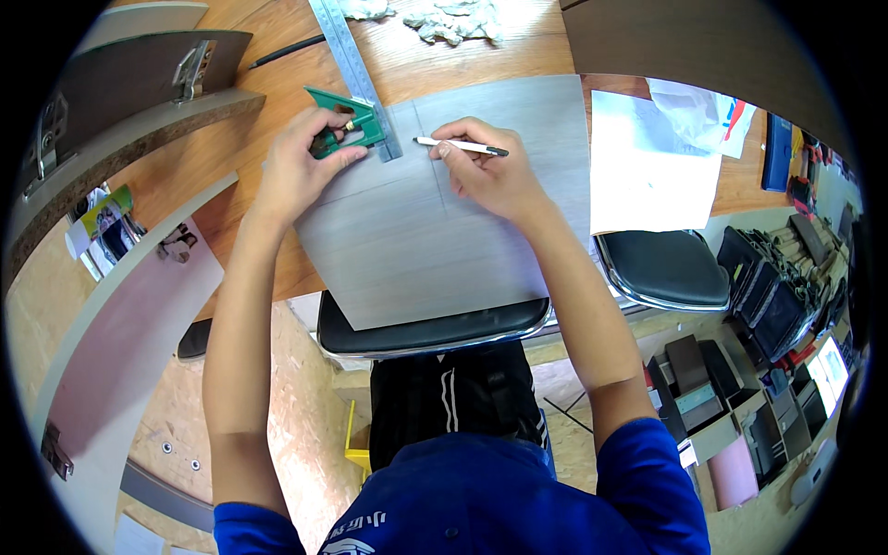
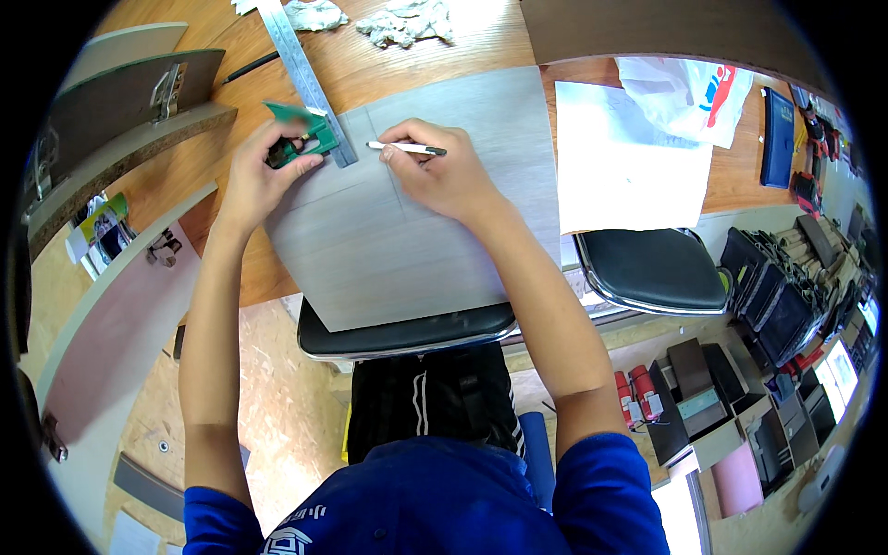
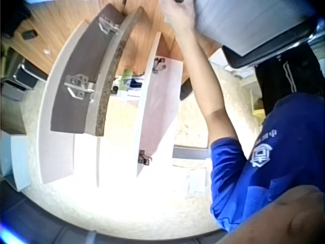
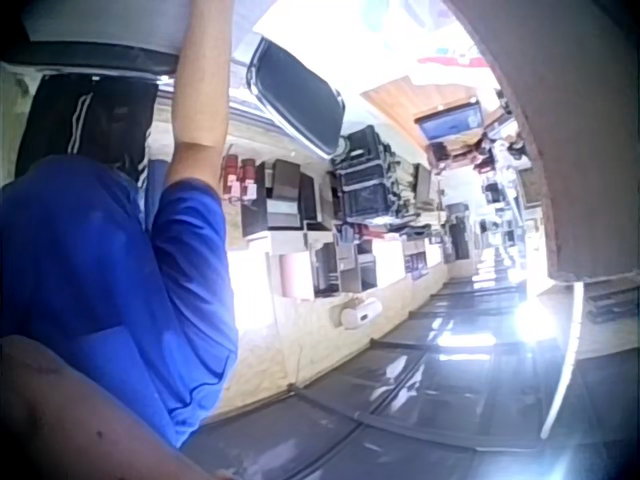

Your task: The person uses a metal ruler and a green speed square to measure and mark lines on a large grey sheet of material. They repeatedly position the tools, draw straight lines with a white pen, and adjust the layout to create a grid pattern on the surface.

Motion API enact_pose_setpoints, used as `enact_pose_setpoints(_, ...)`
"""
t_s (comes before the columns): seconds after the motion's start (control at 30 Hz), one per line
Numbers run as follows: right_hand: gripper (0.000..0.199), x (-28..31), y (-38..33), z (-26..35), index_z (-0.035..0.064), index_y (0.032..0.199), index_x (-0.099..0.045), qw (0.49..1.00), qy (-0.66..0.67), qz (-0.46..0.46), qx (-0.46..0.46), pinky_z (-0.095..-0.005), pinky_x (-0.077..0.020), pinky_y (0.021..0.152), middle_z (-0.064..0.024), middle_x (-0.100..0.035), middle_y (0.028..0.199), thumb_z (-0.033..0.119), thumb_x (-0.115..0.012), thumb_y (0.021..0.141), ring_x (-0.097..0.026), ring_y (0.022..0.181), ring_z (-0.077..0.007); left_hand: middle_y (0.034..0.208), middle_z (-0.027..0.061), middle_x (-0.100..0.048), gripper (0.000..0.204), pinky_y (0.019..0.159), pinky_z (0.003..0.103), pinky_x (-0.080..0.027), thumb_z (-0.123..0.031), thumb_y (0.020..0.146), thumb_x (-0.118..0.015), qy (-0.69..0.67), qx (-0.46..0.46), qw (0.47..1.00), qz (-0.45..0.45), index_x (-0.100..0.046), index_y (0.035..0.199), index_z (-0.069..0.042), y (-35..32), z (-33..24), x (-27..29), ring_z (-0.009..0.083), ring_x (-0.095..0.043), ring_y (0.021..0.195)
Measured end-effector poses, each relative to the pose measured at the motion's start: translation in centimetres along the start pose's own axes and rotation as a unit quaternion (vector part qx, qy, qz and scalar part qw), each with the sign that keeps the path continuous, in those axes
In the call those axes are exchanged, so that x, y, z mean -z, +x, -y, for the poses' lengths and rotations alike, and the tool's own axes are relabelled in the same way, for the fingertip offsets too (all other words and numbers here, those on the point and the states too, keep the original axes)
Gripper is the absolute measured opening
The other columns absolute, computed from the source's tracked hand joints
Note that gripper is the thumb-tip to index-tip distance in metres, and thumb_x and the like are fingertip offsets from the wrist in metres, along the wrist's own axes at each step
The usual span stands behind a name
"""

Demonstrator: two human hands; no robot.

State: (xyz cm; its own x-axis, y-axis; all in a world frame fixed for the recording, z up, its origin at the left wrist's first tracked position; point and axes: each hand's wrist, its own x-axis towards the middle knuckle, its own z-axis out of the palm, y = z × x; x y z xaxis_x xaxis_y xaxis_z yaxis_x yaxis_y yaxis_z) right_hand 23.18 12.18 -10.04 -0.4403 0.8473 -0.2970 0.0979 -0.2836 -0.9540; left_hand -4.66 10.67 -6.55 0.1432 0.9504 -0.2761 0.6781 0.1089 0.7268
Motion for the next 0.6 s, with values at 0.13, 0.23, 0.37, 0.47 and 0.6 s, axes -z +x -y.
enact_pose_setpoints(0.13,0.016,-0.2,-0.3,0.1,-0.0001,0.113,-0.070,0.998,0.062,-0.020,0.011,-0.0249,-0.0521,0.057,-0.0062,-0.075,0.091,0.007,-0.063,0.101,-0.062,0.060,-0.0082,0.093,0.0063,-0.067,0.039,0.084,0.030,-0.051,-0.017,0.081,-0.089,0.012,0.000,1.000,-0.023,-0.067,0.109,0.000,-0.4,-0.4,1.1,0.0163,-0.063,0.088)
enact_pose_setpoints(0.23,0.016,-0.2,-0.3,-0.1,0.0000,0.113,-0.070,0.996,0.074,-0.045,0.036,-0.0251,-0.0522,0.054,-0.0068,-0.076,0.094,0.006,-0.061,0.101,-0.062,0.058,-0.0086,0.093,0.0081,-0.066,0.039,0.080,0.032,-0.052,-0.016,0.080,-0.089,-0.010,0.027,0.999,-0.046,-0.068,0.109,0.000,-2.3,-0.7,1.3,0.0206,-0.063,0.085)
enact_pose_setpoints(0.37,0.019,0.5,-1.7,1.2,-0.0002,0.091,-0.069,0.999,-0.018,-0.008,0.049,-0.0265,-0.0501,0.054,-0.0079,-0.074,0.082,0.011,-0.059,0.102,-0.062,0.058,-0.0106,0.094,0.0079,-0.066,0.040,0.082,0.031,-0.052,-0.013,0.079,-0.089,-0.035,0.052,0.997,-0.055,-0.068,0.110,0.000,-7.1,-0.5,1.1,0.0192,-0.063,0.087)
enact_pose_setpoints(0.47,0.034,-0.1,-3.6,6.2,0.0030,0.070,-0.062,0.986,-0.025,0.044,0.158,-0.0274,-0.0486,0.055,-0.0079,-0.068,0.065,0.018,-0.059,0.100,-0.063,0.056,-0.0158,0.098,0.0099,-0.067,0.041,0.080,0.032,-0.053,-0.007,0.077,-0.090,-0.018,0.059,0.995,-0.084,-0.067,0.109,0.001,-10.8,-0.5,0.4,0.0210,-0.065,0.088)
enact_pose_setpoints(0.6,0.009,-2.9,-6.1,16.6,0.0124,0.074,-0.068,0.943,0.162,0.224,0.185,-0.0367,-0.0487,0.052,-0.0050,-0.061,0.067,0.016,-0.076,0.072,-0.062,0.057,-0.0263,0.103,0.0121,-0.068,0.039,0.080,0.032,-0.054,-0.005,0.077,-0.090,-0.017,0.074,0.994,-0.078,-0.066,0.107,0.003,-14.8,-1.7,-0.8,0.0235,-0.067,0.089)
